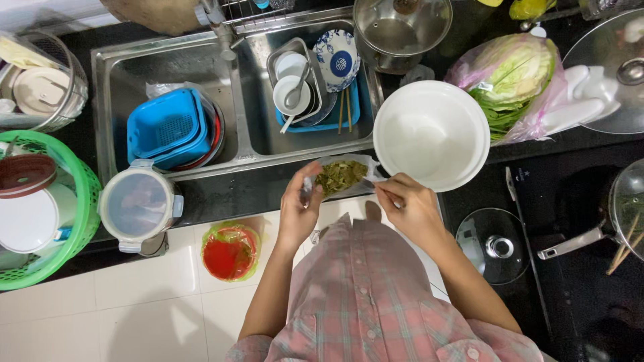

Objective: The person opens a plastic container containing fish pieces, washes their hands at a sink, retrieves a bowl and a lid, and then uses chopsticks to transfer pickled vegetables and the fish pieces into the bowl.

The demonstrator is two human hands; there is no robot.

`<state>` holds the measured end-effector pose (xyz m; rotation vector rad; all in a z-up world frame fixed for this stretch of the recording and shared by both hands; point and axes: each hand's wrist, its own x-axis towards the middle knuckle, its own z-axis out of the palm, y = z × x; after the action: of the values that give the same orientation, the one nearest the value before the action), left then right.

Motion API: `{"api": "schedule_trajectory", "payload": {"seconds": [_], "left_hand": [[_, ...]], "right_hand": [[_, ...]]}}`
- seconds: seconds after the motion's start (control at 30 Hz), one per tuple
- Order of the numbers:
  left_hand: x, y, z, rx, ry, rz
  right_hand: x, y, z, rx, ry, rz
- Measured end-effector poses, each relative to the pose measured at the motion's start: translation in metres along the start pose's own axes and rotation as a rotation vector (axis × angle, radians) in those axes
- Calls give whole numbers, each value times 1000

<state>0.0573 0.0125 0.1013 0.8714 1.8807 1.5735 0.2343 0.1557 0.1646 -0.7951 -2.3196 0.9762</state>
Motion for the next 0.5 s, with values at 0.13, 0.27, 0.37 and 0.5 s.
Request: {"api": "schedule_trajectory", "payload": {"seconds": [0.13,0.27,0.37,0.5], "left_hand": [[-2,-9,4,101,7,72],[-1,-9,5,103,33,199],[3,-3,7,126,45,69],[4,7,9,102,7,-38]], "right_hand": [[-5,11,5,-10,51,-35],[-6,16,6,144,117,50],[-4,26,16,391,-31,127],[1,50,51,464,-65,254]]}}
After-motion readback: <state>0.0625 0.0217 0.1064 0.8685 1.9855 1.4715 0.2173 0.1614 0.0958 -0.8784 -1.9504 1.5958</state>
